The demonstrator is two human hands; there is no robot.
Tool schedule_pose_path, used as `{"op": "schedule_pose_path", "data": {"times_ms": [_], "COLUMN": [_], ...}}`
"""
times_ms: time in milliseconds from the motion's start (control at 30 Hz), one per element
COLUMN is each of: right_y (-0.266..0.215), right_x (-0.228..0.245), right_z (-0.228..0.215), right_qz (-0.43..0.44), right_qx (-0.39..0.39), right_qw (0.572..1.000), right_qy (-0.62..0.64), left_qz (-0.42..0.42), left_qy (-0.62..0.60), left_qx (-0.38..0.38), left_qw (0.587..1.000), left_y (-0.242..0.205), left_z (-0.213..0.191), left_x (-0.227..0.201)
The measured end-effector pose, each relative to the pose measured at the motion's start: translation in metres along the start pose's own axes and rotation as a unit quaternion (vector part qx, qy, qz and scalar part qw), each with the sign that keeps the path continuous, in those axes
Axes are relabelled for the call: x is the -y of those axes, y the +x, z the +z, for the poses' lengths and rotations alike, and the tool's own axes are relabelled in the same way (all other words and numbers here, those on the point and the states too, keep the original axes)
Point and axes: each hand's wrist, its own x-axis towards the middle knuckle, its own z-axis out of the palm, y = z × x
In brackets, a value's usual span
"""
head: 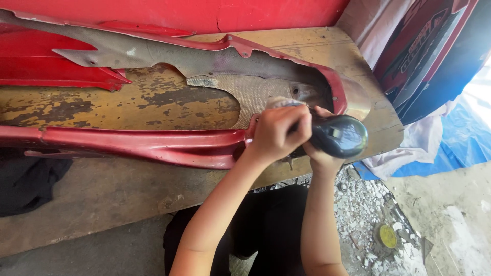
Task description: The person uses a handheld electric polisher with a buffing pad to smooth the surface of a red car bumper. They systematically move the tool across the bumper's exterior, then flip the part over to polish the interior surface and edges.
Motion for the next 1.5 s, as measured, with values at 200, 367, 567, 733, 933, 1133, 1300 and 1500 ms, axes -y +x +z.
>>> {"op": "schedule_pose_path", "data": {"times_ms": [200,367,567,733,933,1133,1300,1500], "right_y": [-0.017,-0.025,0.03,0.038,0.002,0.008,0.004,-0.005], "right_x": [-0.003,0.007,0.019,0.032,0.0,-0.014,-0.005,-0.003], "right_z": [0.005,0.007,0.041,0.061,0.005,0.017,0.032,0.017], "right_qz": [-0.011,0.031,0.015,0.073,0.017,-0.002,0.004,-0.056], "right_qx": [0.013,-0.071,0.03,0.087,0.058,0.063,0.087,0.086], "right_qw": [0.997,0.993,0.997,0.979,0.997,0.997,0.995,0.989], "right_qy": [-0.08,-0.091,-0.076,-0.171,-0.052,-0.05,-0.052,-0.108], "left_qz": [-0.028,-0.008,-0.108,-0.151,-0.065,-0.071,-0.082,-0.06], "left_qy": [0.032,-0.008,-0.032,-0.078,-0.031,0.0,0.01,0.014], "left_qx": [0.007,0.03,-0.097,-0.144,0.004,-0.011,-0.019,0.001], "left_qw": [0.999,0.999,0.989,0.975,0.997,0.997,0.996,0.998], "left_y": [0.002,0.004,-0.002,-0.012,0.0,0.003,0.002,0.002], "left_z": [-0.011,-0.006,-0.022,-0.038,-0.018,-0.032,-0.042,-0.033], "left_x": [-0.015,-0.02,0.021,0.038,-0.002,0.002,-0.004,-0.012]}}
